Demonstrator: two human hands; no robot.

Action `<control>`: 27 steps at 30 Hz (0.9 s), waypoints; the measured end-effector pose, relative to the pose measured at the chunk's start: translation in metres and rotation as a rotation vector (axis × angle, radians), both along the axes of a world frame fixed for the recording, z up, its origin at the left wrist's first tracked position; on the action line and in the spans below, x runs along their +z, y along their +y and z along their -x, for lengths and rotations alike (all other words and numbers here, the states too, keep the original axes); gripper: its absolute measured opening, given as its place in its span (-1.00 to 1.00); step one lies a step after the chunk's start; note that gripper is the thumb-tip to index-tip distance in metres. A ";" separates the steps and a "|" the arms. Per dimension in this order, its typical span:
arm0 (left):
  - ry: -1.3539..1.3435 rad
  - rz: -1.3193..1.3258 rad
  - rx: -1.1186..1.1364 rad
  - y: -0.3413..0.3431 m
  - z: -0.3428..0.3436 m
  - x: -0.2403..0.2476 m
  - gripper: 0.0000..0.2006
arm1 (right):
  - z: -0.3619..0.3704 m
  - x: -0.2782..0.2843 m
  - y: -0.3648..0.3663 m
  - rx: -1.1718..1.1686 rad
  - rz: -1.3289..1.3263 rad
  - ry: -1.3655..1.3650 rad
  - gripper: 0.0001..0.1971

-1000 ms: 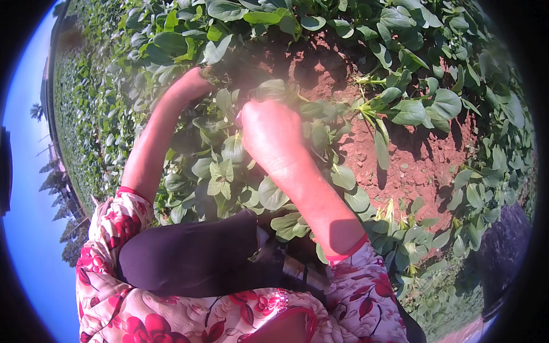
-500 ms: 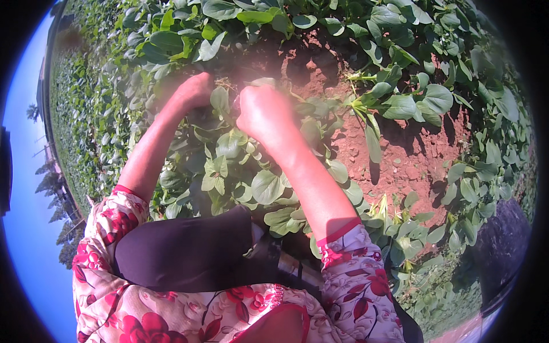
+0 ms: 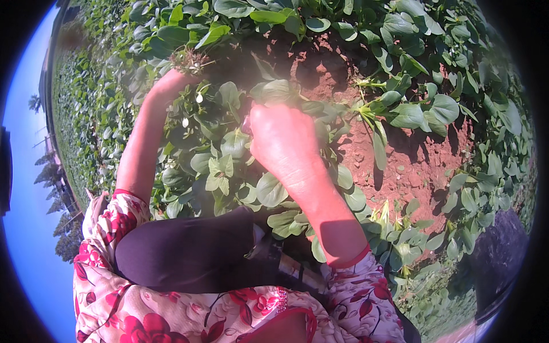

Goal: The person pulls weeds from the soil among green leafy plants using a small hand tool and places them into a black plastic bucket.

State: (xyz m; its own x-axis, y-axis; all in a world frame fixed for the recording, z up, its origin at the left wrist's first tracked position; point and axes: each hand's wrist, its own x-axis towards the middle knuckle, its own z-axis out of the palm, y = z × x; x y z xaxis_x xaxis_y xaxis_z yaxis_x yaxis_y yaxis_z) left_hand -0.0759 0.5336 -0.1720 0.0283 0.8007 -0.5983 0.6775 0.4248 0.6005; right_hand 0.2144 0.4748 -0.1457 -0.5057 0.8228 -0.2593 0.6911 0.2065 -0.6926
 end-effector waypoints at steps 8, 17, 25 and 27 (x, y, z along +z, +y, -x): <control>-0.069 0.031 0.147 -0.007 0.039 0.000 -0.57 | -0.018 0.023 -0.005 0.128 -0.199 0.033 -0.90; -0.065 0.055 -0.116 -0.012 0.010 0.016 -0.46 | -0.004 0.026 -0.001 0.119 -0.207 -0.027 -0.65; 0.247 -0.057 0.115 -0.013 -0.010 0.019 -0.59 | 0.006 0.010 -0.005 0.139 -0.124 -0.043 -0.75; 0.450 -0.045 0.033 -0.013 -0.015 0.014 -0.63 | 0.014 0.005 0.001 0.079 -0.097 -0.058 -0.73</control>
